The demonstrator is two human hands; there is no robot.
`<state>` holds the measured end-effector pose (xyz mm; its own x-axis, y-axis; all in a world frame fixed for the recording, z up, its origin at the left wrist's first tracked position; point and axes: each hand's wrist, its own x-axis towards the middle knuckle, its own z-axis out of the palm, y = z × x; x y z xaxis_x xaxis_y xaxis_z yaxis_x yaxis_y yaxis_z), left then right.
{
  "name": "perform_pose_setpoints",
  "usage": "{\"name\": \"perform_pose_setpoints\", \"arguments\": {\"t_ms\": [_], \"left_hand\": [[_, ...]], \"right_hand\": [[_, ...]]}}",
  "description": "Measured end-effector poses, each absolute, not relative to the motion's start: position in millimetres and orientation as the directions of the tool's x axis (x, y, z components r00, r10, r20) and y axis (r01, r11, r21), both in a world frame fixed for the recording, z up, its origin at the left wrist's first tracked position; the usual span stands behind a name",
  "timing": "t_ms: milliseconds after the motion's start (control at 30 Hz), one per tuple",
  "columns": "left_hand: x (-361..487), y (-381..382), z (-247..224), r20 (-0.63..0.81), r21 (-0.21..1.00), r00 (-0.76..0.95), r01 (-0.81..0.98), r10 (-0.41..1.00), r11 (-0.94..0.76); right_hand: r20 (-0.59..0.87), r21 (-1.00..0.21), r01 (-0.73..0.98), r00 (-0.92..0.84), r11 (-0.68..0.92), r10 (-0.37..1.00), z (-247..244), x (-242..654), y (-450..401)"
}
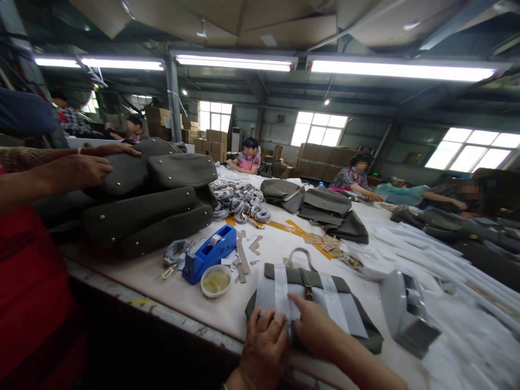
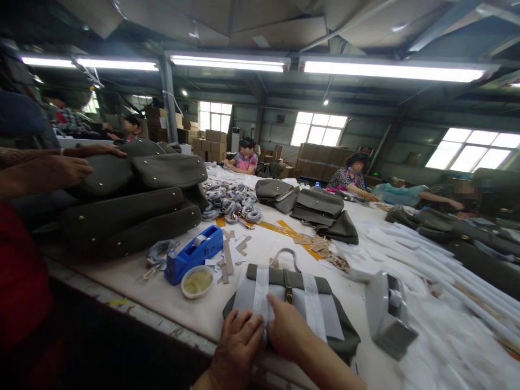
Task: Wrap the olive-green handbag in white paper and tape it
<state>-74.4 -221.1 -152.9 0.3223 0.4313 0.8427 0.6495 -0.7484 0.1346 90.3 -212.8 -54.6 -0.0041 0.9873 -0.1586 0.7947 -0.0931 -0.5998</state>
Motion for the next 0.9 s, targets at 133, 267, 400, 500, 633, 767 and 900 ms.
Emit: {"name": "perform_pose_setpoints", "arguments": {"t_ms": [133,267,400,500,633,767,900], "left_hand": [[-72.3,-219.7,-152.9,0.858,0.143,0.301,0.639,0.417,-0.756],[-72.8,-220.1,-153.0,0.862,0.138,0.294,0.647,0.412,-0.750],[-74.5,-218.5,-156.3,0.845,0.079,0.343,0.678,0.410,-0.731],[-74.9,-214.3,-160.6,0.867,0.060,0.330,0.675,0.373,-0.735],[-74.3,-211.3,-162.3,0.878,0.054,0.323,0.665,0.352,-0.745],[-73.4,-214.4,-160.1,0.867,0.086,0.323,0.654,0.380,-0.752],[-78.5,-213.0,-158.4,0.840,0.096,0.357,0.645,0.409,-0.758]], "right_hand": [[0.056,-0.376,0.918,-0.113,0.125,0.992,-33.9,102.7,-217.4],[-0.010,-0.234,0.913,-0.345,0.333,0.939,-32.6,106.6,-233.4],[-0.053,-0.106,0.952,-0.295,0.288,0.954,-48.2,107.2,-222.6],[-0.004,-0.052,0.972,-0.230,0.229,0.973,-48.0,108.5,-204.4],[0.267,-0.114,0.973,-0.166,0.202,0.949,-34.2,131.2,-199.3],[0.470,-0.393,0.914,0.103,0.103,0.877,-17.6,208.2,-209.3],[0.209,-0.655,0.646,0.653,-0.392,0.728,3.0,307.0,-234.5]]}}
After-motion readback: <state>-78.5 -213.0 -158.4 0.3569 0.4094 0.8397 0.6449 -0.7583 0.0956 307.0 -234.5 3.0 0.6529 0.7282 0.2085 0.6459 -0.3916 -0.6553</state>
